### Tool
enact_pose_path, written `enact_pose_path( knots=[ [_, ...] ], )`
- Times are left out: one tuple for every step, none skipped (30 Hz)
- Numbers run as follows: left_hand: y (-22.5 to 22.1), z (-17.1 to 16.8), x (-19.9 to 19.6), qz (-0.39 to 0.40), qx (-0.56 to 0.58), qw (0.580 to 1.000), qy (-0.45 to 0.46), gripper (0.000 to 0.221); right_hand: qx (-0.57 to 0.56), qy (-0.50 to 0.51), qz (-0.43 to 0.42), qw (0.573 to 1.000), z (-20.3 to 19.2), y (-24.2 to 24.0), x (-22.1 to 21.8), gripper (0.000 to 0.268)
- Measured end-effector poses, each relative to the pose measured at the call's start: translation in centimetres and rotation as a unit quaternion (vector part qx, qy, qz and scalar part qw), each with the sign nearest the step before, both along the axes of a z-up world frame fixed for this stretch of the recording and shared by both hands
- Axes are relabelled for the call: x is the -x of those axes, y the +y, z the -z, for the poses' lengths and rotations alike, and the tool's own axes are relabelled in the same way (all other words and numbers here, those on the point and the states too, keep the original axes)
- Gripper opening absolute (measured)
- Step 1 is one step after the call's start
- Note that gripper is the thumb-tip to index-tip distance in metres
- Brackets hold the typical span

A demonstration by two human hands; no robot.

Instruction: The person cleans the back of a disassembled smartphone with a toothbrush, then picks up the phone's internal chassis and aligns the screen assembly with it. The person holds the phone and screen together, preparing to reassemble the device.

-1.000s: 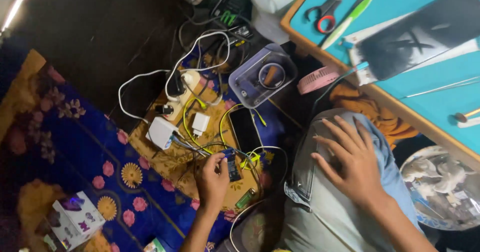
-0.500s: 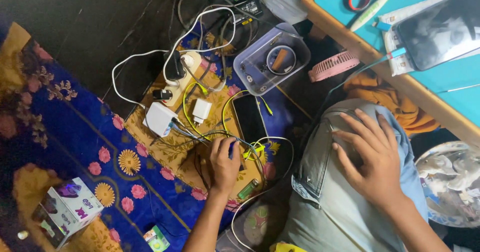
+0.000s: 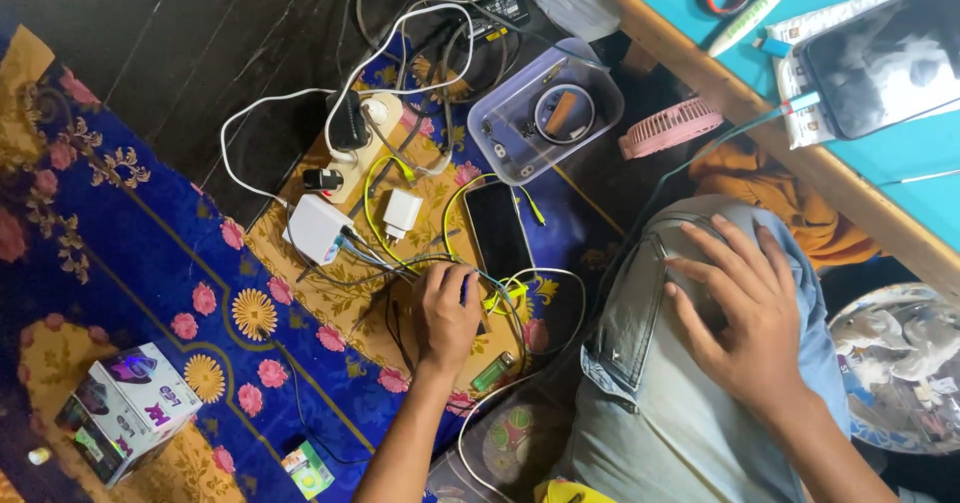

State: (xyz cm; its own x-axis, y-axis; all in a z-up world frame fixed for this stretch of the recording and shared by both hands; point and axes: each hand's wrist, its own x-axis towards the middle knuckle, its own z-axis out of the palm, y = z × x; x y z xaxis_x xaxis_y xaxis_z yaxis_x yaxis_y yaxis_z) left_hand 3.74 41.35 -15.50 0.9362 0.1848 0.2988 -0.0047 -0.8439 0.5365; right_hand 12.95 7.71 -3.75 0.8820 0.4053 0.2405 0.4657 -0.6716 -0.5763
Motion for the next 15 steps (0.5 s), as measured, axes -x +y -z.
enact_pose_path(
  knots=[
    [0.0,-0.4,-0.2,0.002,-0.016,1.0,-0.002,0.003,0.001,0.001,-0.001,1.0,0.0,0.0,0.0,0.015],
    [0.1,-0.4,-0.2,0.003,-0.016,1.0,-0.002,0.003,0.001,0.001,-0.001,1.0,0.0,0.0,0.0,0.015],
    [0.3,-0.4,-0.3,0.003,-0.017,1.0,0.017,0.001,0.0,-0.002,-0.001,1.0,0.0,0.0,0.0,0.014],
    [0.4,-0.5,-0.3,0.004,-0.018,0.999,0.035,0.001,0.0,-0.005,-0.001,1.0,0.0,0.0,0.0,0.014],
    [0.5,-0.1,-0.3,0.004,-0.018,0.999,0.035,0.001,0.0,-0.005,-0.001,1.0,0.0,0.0,0.0,0.014],
    [0.7,0.2,-0.3,0.011,0.011,0.999,0.038,0.004,0.001,-0.004,0.0,1.0,0.0,0.0,0.0,0.014],
    [0.8,0.6,-0.4,0.019,0.04,0.998,0.04,0.007,0.002,-0.003,0.001,1.0,0.0,0.0,0.1,0.015],
    [1.0,0.7,-0.5,0.018,0.04,0.998,0.041,0.007,0.002,-0.002,0.001,1.0,0.0,0.0,0.0,0.015],
    [1.1,0.8,-0.6,0.02,0.056,0.997,0.051,0.009,0.002,-0.003,0.0,1.0,0.1,0.0,0.0,0.015],
    [1.2,1.0,-0.7,0.022,0.072,0.995,0.061,0.011,0.002,-0.003,-0.001,1.0,0.1,0.0,0.0,0.015],
    [1.3,1.1,-0.7,0.021,0.072,0.995,0.062,0.011,0.002,-0.002,-0.001,1.0,0.1,0.0,0.0,0.015],
    [1.4,1.2,-0.7,0.023,0.075,0.995,0.066,0.012,0.003,-0.002,-0.001,1.0,0.2,0.0,0.0,0.015],
    [1.5,1.3,-0.8,0.026,0.078,0.994,0.071,0.013,0.003,-0.002,-0.001,1.0,0.2,-0.1,0.0,0.014],
    [1.6,1.2,-0.8,0.025,0.077,0.994,0.071,0.013,0.003,-0.001,-0.001,1.0,0.2,0.0,0.0,0.014],
    [1.7,1.1,-0.8,0.028,0.073,0.994,0.079,0.013,0.002,-0.001,0.0,1.0,0.2,0.0,0.1,0.014]
  ],
)
